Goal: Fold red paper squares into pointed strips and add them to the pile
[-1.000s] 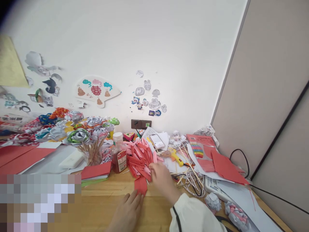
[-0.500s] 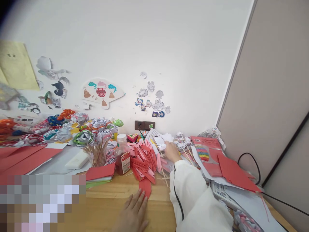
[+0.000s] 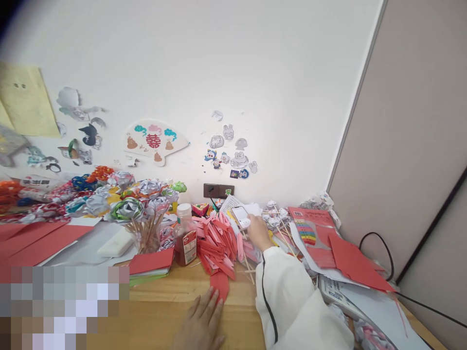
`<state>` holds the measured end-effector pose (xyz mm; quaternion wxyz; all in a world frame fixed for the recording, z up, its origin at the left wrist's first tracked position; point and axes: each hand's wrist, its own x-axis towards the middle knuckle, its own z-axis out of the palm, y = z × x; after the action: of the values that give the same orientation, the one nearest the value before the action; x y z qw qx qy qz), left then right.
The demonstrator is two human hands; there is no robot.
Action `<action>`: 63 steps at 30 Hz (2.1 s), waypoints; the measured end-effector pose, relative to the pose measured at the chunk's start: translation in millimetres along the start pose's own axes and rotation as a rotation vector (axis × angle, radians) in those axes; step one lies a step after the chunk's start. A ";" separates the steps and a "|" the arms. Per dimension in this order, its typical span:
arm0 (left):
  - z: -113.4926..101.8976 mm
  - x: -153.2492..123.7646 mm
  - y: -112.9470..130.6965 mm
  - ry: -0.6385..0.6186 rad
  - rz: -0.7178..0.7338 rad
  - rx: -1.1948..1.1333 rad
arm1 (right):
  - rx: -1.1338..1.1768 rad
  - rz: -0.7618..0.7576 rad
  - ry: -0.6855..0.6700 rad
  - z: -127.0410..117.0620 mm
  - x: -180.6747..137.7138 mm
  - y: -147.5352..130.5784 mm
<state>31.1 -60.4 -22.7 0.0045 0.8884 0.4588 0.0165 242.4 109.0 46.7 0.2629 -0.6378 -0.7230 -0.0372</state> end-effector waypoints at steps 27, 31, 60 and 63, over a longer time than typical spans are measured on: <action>1.2 -4.3 -2.3 0.190 0.044 0.124 | 0.225 -0.304 -0.305 -3.6 -179.5 -62.9; 0.9 -5.1 2.0 0.167 0.002 0.104 | 0.255 -0.269 -0.307 -4.7 -179.6 -64.5; -1.3 -1.5 4.4 0.074 -0.002 0.020 | -0.004 -0.556 -0.060 6.1 -185.0 -57.9; 1.5 -2.8 1.7 0.173 0.028 0.010 | -0.014 -0.483 -0.086 3.7 -183.6 -59.6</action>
<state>30.9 -63.7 -24.2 -0.0398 0.8899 0.4452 0.0911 193.9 -66.2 -18.2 0.2108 -0.4491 -0.8648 -0.0766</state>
